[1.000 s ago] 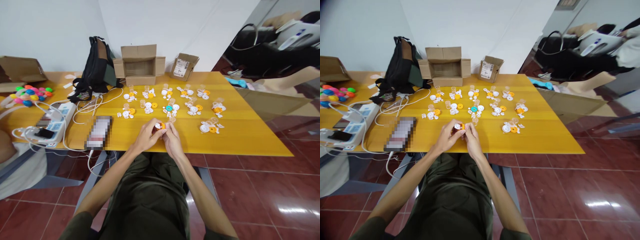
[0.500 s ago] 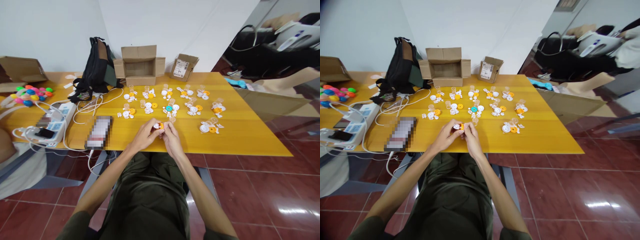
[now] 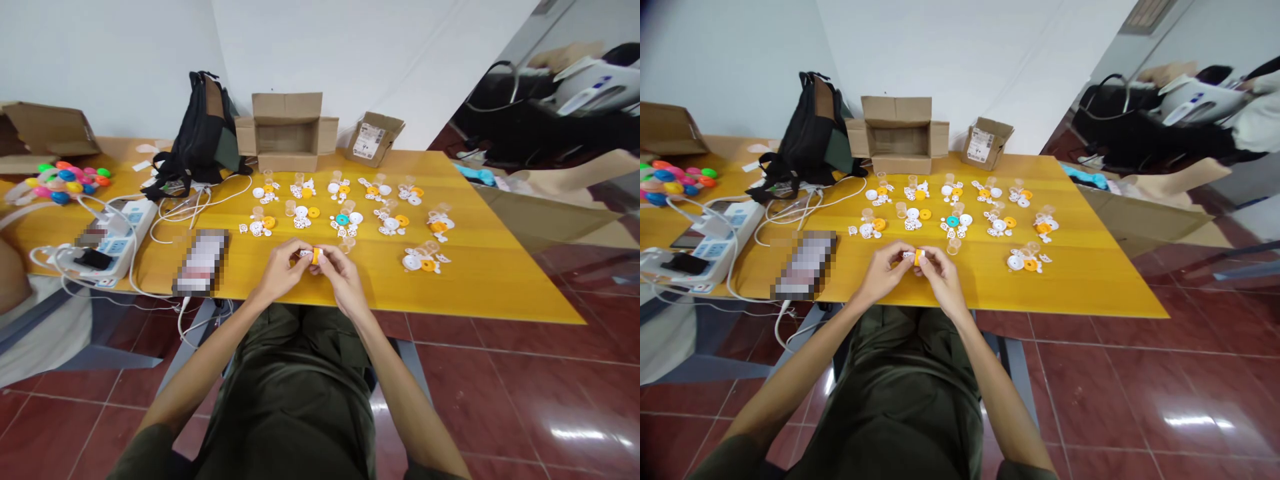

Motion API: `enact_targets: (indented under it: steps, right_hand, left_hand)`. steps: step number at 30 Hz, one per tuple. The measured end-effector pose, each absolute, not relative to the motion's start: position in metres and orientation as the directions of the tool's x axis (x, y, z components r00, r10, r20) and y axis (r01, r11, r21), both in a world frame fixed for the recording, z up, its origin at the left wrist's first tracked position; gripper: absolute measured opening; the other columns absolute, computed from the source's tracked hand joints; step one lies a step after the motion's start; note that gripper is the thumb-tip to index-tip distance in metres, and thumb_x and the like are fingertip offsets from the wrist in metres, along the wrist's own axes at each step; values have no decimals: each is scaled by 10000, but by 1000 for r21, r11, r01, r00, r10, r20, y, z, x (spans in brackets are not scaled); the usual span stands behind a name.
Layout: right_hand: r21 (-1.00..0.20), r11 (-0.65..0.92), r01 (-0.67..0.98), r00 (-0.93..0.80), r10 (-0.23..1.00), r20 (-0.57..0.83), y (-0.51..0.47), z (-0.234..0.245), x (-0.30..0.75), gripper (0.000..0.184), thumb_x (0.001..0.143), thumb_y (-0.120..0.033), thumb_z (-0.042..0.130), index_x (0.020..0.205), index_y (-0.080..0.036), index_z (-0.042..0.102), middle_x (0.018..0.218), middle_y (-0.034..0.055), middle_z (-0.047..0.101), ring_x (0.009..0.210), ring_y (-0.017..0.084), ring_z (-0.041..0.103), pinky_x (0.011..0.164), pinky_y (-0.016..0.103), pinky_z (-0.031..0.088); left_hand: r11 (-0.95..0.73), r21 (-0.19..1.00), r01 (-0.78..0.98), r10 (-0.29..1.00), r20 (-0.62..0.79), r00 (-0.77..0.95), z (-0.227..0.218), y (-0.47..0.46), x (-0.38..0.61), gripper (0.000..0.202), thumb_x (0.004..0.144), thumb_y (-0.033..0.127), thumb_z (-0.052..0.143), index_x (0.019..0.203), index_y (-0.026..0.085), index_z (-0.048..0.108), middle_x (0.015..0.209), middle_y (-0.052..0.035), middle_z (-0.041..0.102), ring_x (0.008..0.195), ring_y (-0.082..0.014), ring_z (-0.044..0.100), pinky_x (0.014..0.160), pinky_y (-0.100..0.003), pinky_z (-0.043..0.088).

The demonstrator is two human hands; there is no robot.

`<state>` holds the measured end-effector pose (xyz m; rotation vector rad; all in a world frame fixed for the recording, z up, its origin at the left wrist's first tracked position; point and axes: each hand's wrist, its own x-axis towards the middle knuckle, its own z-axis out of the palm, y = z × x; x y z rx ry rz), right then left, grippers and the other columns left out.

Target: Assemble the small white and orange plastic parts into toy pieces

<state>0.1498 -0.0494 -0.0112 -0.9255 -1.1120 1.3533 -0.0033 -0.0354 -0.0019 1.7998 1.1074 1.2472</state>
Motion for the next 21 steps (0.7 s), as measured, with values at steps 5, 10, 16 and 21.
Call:
enact_targets:
  steps: [5, 10, 16, 21]
  right_hand:
    - [-971, 61, -231, -78, 994, 81, -50, -13, 151, 329, 738, -527, 845, 910, -265, 745, 820, 0, 744, 714, 185, 674, 731, 344, 580]
    - [-977, 66, -205, -54, 995, 79, -51, -14, 149, 312, 738, -475, 852, 938, -262, 741, 859, 12, 764, 748, 203, 695, 759, 362, 583]
    - [-980, 94, -175, 15, 996, 93, -51, -19, 150, 294, 751, -470, 835, 944, -272, 736, 830, 3, 756, 729, 205, 701, 754, 370, 583]
    - [-968, 63, -244, 21, 998, 59, -47, -21, 157, 312, 754, -506, 833, 943, -274, 747, 848, 12, 748, 724, 198, 693, 735, 370, 582]
  left_hand:
    - [-341, 915, 216, 935, 308, 174, -9, -33, -3, 188, 901, 331, 617, 821, 185, 704, 736, -12, 676, 657, -143, 587, 641, -270, 490]
    - [-261, 956, 134, 956, 237, 173, -11, -32, -1, 265, 893, 431, 645, 825, 179, 690, 701, -1, 663, 610, -133, 572, 609, -263, 493]
    - [-250, 955, 161, 964, 229, 136, -10, -30, -7, 243, 906, 413, 622, 796, 197, 644, 635, 24, 594, 557, -128, 527, 562, -255, 462]
    - [-326, 884, 335, 945, 318, 81, -12, -29, -12, 147, 919, 272, 593, 810, 204, 665, 729, 2, 646, 637, -149, 556, 631, -276, 489]
